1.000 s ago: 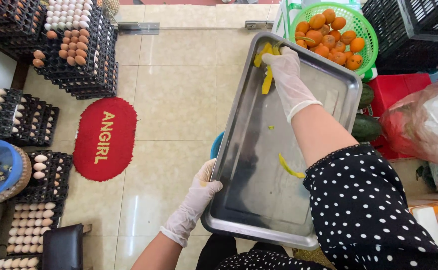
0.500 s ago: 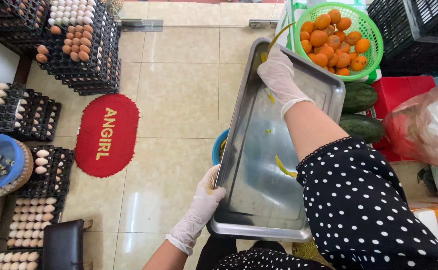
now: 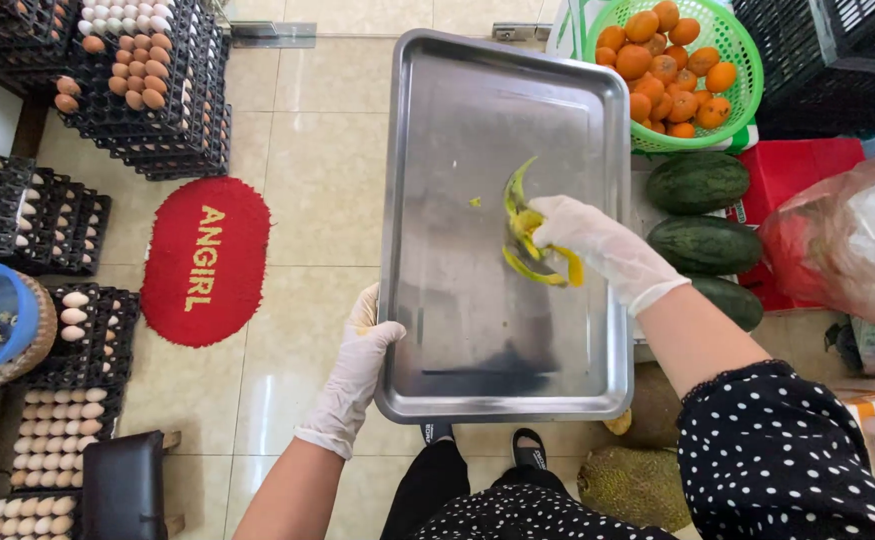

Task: Slicing mangoes, sorting slices into a container, and cleaning the workspace

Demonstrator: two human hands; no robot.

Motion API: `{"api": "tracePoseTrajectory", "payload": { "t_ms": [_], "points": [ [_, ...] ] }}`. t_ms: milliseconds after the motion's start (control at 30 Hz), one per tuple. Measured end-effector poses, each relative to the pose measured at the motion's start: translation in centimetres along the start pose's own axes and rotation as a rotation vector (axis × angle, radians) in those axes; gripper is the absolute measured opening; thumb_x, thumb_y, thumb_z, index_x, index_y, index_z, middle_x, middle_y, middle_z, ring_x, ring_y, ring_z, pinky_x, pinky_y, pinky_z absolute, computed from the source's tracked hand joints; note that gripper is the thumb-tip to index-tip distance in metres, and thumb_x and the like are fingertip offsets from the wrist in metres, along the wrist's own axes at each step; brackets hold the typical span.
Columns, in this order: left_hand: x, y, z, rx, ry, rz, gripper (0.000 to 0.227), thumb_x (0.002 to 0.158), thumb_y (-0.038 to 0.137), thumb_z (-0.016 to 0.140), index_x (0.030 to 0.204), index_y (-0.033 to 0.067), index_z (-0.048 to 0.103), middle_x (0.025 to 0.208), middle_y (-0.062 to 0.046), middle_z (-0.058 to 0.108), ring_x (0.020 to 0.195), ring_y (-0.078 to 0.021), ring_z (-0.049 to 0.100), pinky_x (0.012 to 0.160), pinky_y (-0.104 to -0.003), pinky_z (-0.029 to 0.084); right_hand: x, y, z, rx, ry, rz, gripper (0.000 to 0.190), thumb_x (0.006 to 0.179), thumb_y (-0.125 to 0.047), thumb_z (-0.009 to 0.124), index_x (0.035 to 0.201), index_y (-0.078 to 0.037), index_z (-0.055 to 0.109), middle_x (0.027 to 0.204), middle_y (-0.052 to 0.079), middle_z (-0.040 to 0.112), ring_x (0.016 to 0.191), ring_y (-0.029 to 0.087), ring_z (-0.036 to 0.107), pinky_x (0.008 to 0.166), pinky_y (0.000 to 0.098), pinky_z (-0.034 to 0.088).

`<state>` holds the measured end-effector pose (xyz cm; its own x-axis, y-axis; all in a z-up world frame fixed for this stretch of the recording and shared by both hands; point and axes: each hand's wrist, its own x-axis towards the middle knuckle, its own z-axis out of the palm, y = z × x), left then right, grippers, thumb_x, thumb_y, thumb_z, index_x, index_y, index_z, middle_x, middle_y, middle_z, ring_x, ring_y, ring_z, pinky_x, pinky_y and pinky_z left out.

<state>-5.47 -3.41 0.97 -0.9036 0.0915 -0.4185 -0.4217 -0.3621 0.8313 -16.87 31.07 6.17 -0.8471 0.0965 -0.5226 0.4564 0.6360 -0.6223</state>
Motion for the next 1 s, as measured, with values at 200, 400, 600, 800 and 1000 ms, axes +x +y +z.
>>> {"api": "tracePoseTrajectory", "payload": {
  "t_ms": [200, 400, 600, 800, 1000],
  "points": [
    [1.2, -0.6, -0.1, 0.007, 0.024, 0.014, 0.068, 0.066, -0.006, 0.060, 0.131, 0.0152, 0.065, 0.105, -0.004, 0.075, 0.085, -0.0196, 0.072, 0.067, -0.032, 0.062, -3.2, -1.8, 2.3, -0.485, -0.034, -0.136, 0.064, 0.080, -0.035, 0.071, 0.139, -0.019, 0.056, 0.143, 0.013, 0.060, 0.133, 0.039, 0.059, 0.109, 0.0574, 0.051],
    [0.7, -0.1, 0.5, -0.003, 0.020, 0.015, 0.068, 0.064, -0.006, 0.061, 0.129, 0.0150, 0.065, 0.103, -0.005, 0.075, 0.083, -0.0204, 0.072, 0.065, -0.031, 0.062, 0.6, 2.1, 5.7, -0.742, 0.187, -0.325, 0.033, 0.085, -0.021, 0.060, 0.117, -0.017, 0.050, 0.106, 0.013, 0.063, 0.107, 0.040, 0.070, 0.086, 0.0535, 0.060],
    [-1.0, 0.6, 0.4, -0.025, 0.037, -0.005, 0.066, 0.065, -0.008, 0.059, 0.127, 0.0133, 0.066, 0.103, -0.007, 0.076, 0.083, -0.0223, 0.073, 0.064, -0.033, 0.062, -3.2, -2.8, 3.0, -0.252, 0.096, -0.046, 0.040, 0.078, -0.030, 0.066, 0.118, -0.036, 0.061, 0.116, 0.002, 0.071, 0.115, 0.026, 0.070, 0.096, 0.0444, 0.058],
    [-2.5, 0.4, 1.0, -0.048, 0.029, -0.021, 0.067, 0.064, -0.009, 0.059, 0.127, 0.0127, 0.067, 0.099, -0.008, 0.076, 0.079, -0.0247, 0.074, 0.062, -0.034, 0.062, 0.2, -6.2, 2.9, -0.260, 0.092, -0.319, 0.052, 0.080, -0.021, 0.067, 0.131, -0.018, 0.060, 0.124, 0.017, 0.069, 0.123, 0.041, 0.064, 0.105, 0.0539, 0.053],
    [-2.9, 0.9, 0.9, -0.043, 0.014, -0.007, 0.069, 0.063, -0.008, 0.060, 0.128, 0.0125, 0.068, 0.100, -0.008, 0.077, 0.081, -0.0222, 0.074, 0.065, -0.033, 0.062, 2.6, -5.0, 5.5, -0.502, 0.093, -0.499, 0.037, 0.085, -0.020, 0.064, 0.122, -0.017, 0.059, 0.120, 0.013, 0.066, 0.118, 0.041, 0.066, 0.098, 0.0537, 0.058]
  ]
}}
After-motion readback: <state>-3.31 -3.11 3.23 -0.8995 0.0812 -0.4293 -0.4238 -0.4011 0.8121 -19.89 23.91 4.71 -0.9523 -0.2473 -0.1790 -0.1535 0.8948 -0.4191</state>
